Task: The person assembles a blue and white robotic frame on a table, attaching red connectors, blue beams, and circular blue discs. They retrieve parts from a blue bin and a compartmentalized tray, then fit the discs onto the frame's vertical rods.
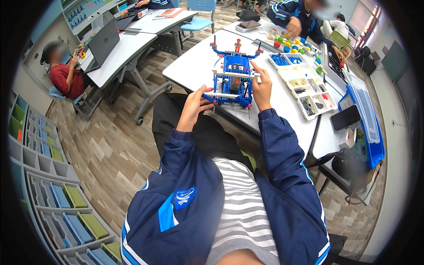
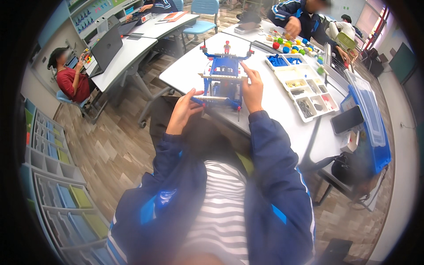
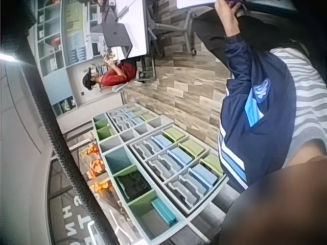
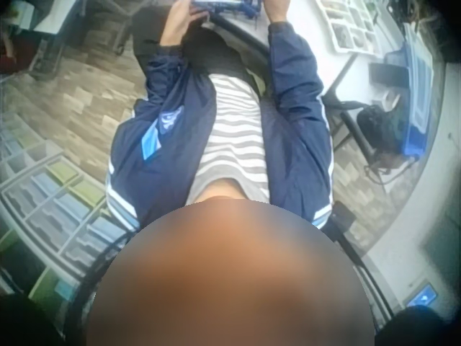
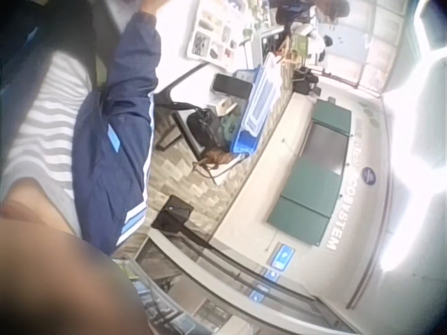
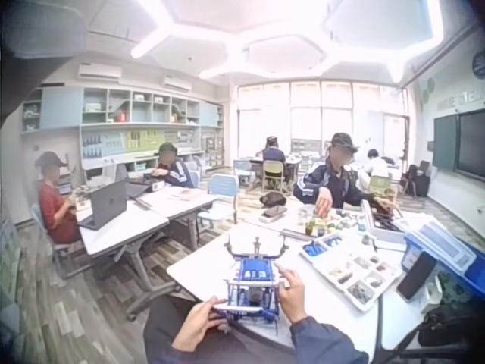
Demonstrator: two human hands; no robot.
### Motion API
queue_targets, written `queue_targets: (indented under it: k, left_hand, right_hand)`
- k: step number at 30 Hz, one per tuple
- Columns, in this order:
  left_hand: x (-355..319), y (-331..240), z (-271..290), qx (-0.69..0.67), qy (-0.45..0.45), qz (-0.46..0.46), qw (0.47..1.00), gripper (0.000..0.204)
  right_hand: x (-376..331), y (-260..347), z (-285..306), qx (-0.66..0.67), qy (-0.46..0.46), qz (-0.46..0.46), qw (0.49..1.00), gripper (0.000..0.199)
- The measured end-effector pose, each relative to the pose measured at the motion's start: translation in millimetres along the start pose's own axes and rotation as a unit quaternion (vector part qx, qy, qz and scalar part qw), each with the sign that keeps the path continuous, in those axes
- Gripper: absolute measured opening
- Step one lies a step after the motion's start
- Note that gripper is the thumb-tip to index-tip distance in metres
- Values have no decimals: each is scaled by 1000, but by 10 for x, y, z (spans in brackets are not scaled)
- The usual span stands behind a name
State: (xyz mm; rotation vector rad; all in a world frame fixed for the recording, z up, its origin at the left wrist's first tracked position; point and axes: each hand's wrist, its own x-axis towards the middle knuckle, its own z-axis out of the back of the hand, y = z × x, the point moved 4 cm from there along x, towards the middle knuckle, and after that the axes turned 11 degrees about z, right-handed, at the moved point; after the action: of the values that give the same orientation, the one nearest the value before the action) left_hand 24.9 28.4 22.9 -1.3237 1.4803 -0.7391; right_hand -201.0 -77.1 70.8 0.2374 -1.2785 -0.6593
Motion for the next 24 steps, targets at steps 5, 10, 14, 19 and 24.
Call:
queue_targets:
  k: [5,10,14,19,24]
  left_hand:
    - [-9,1,-8,3,-5,-1,1000,52]
    - [-27,7,-14,-2,-4,-2,1000,54]
    - [-17,28,0,-13,-5,4,1000,60]
    - [2,56,51,-44,56,25,997,65]
    - [14,126,100,-122,140,56,981,63]
  right_hand:
    - [-17,-24,-23,11,13,-17,1000,56]
    - [-30,-31,-12,24,14,-17,999,57]
    - [-21,-41,-22,40,19,-20,999,57]
    - [-41,-105,-33,91,23,-45,995,58]
    - [-59,-214,-45,133,26,-58,989,57]
